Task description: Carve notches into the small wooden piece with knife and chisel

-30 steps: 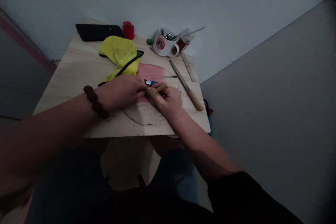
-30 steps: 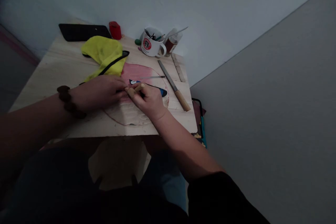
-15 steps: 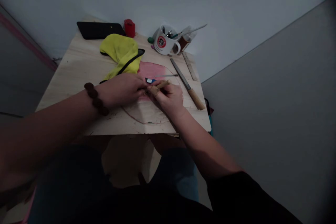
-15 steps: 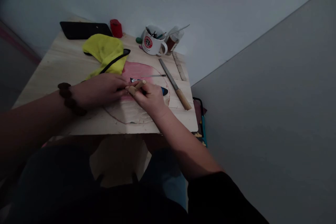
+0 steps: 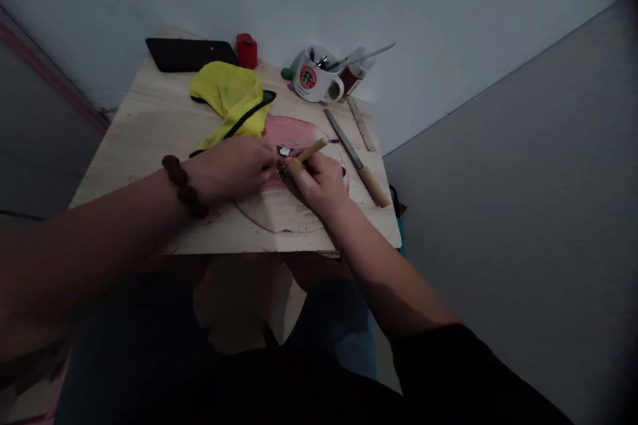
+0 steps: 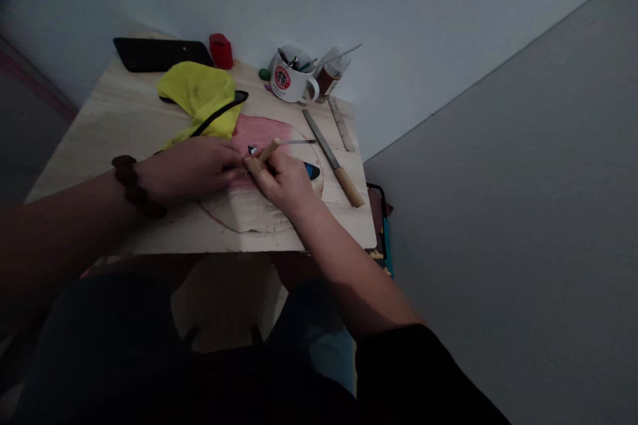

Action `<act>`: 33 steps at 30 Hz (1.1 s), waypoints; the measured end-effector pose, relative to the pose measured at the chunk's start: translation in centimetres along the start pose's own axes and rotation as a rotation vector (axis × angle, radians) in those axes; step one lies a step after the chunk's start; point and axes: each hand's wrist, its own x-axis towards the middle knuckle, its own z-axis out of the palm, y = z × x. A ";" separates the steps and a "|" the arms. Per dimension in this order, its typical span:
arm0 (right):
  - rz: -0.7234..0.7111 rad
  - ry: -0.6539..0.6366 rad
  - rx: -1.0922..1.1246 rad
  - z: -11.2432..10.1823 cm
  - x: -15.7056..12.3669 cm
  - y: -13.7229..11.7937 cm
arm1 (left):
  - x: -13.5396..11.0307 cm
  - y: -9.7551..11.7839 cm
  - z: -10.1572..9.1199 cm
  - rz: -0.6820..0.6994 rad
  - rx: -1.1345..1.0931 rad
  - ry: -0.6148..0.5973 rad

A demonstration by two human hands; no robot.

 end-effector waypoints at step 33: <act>0.047 0.002 -0.083 0.5 0.0 -0.5 | -0.2 0.4 -0.6 -0.027 -0.013 -0.025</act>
